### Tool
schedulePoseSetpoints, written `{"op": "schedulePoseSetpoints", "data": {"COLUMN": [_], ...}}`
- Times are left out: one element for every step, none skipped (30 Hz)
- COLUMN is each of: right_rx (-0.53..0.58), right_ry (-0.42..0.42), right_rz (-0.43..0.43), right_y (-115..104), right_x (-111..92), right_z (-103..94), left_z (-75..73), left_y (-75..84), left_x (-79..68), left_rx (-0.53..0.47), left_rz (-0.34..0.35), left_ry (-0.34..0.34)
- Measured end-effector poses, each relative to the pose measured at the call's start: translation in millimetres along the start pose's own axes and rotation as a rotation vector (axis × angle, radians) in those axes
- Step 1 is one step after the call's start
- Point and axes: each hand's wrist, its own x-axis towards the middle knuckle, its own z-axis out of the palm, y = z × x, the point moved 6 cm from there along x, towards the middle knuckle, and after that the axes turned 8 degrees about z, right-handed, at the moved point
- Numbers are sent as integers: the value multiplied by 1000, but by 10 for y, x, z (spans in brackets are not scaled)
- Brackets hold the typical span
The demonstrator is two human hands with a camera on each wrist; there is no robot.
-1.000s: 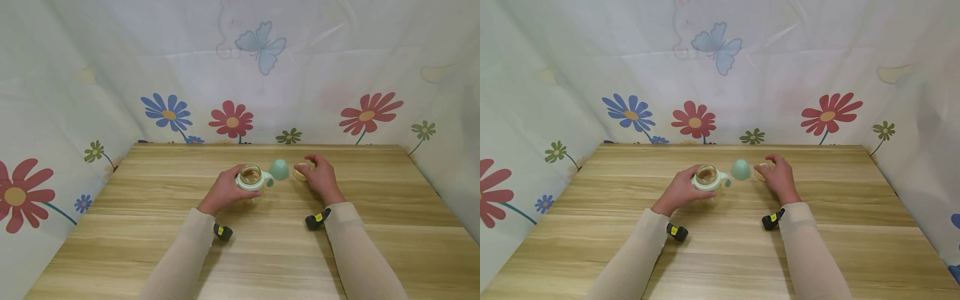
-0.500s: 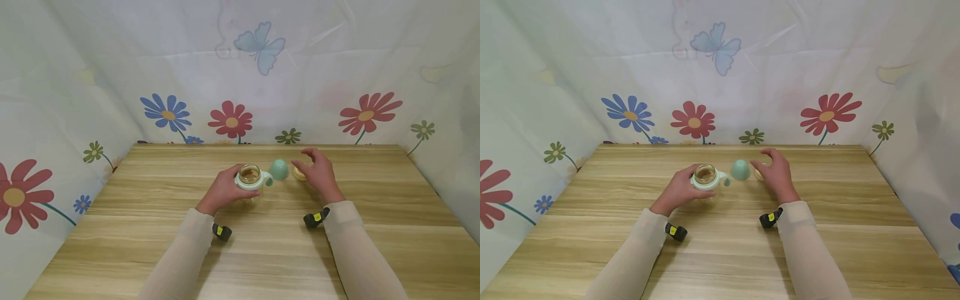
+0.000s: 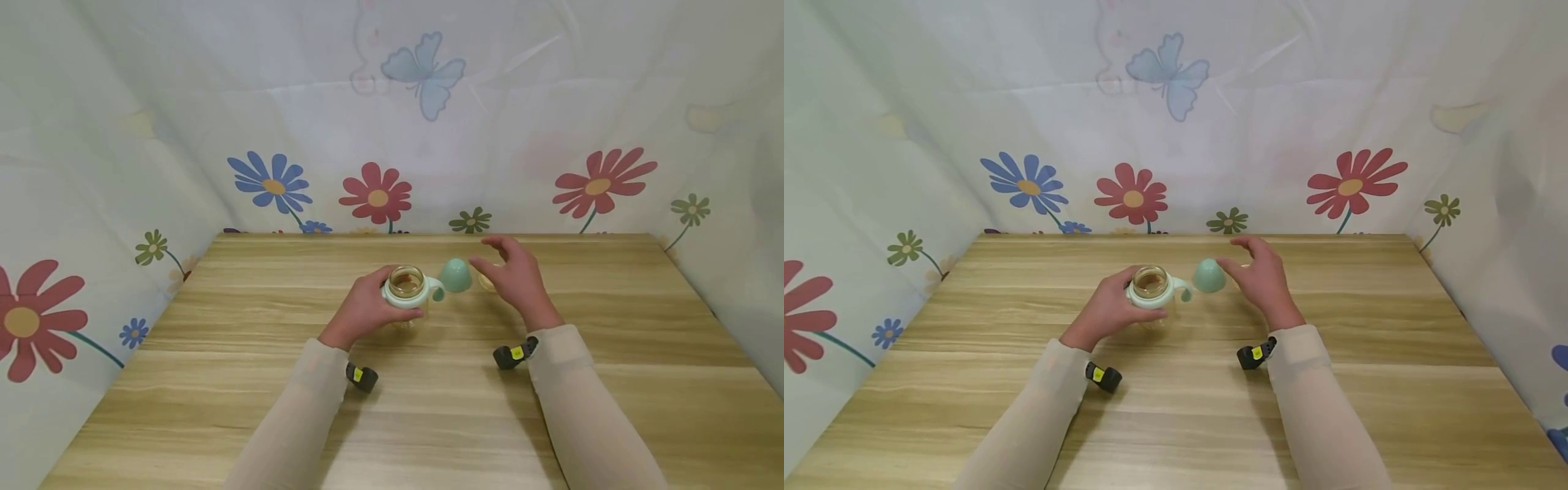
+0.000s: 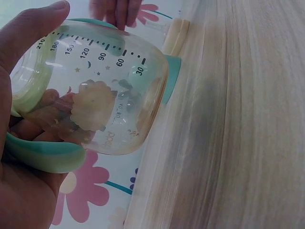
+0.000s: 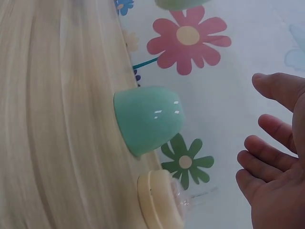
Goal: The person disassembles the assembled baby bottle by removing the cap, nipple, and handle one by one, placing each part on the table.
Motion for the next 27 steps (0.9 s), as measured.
{"op": "schedulePoseSetpoints", "data": {"right_rx": [3, 6, 11, 13, 14, 17, 20, 22, 23, 24, 25, 25, 25, 21, 19, 17, 11, 11, 7, 7, 6, 5, 4, 3, 4, 5, 9], "right_ry": [-7, -12, -18, -22, -25, -26, -27, -27, -29, -30, -34, -39, -46, -51, -56, -62, -67, -72, -75, -79, -83, -88, -91, -95, -98, -102, -106], "right_rz": [-3, -6, -8, -12, -17, -23, -30, -41, -52, -65, -74, -82, -89, -95, -98, -103, -105, -109, -112, -116, -121, -125, -129, -136, -142, -148, -153], "right_y": [-15, -29, -44, -60, -73, -88, -103, -123, -146, -171, -193, -216, -238, -259, -278, -294, -308, -325, -338, -352, -366, -379, -390, -400, -410, -421, -431], "right_x": [-3, -6, -13, -21, -28, -37, -46, -58, -70, -83, -95, -107, -118, -127, -133, -137, -140, -143, -145, -148, -152, -157, -162, -166, -170, -174, -177], "right_z": [2, 6, 10, 13, 17, 20, 22, 23, 23, 24, 28, 33, 39, 45, 50, 56, 61, 64, 66, 67, 70, 73, 76, 80, 84, 88, 93], "left_z": [-2, -2, -1, 1, 3, 5, 7, 8, 9, 8, 7, 8, 7, 6, 3, 0, -1, -3, -4, -4, -5, -4, -3, -3, -4, -6, -8], "left_y": [1, 1, 2, 2, 0, -2, -5, -8, -10, -13, -15, -15, -17, -15, -13, -12, -10, -9, -8, -8, -11, -13, -17, -19, -19, -19, -15], "left_x": [2, 3, 2, 3, 2, 2, 1, 1, 1, 0, 0, 0, 0, 0, 0, 0, 1, 2, 3, 5, 6, 9, 10, 11, 12, 12, 11], "left_rx": [1, 2, 0, -1, -2, -3, -5, -7, -9, -10, -10, -11, -9, -9, -7, -6, -4, -4, -4, -4, -2, -2, -1, 0, 1, 2, 3], "left_rz": [-1, -4, -6, -6, -7, -9, -10, -11, -11, -12, -11, -9, -8, -5, -3, 0, 2, 4, 5, 7, 7, 8, 8, 8, 8, 8, 10], "left_ry": [1, 0, -3, -5, -6, -8, -8, -9, -8, -7, -7, -7, -7, -7, -6, -4, -4, -4, -3, -3, -3, -4, -4, -3, -3, -2, -1]}}
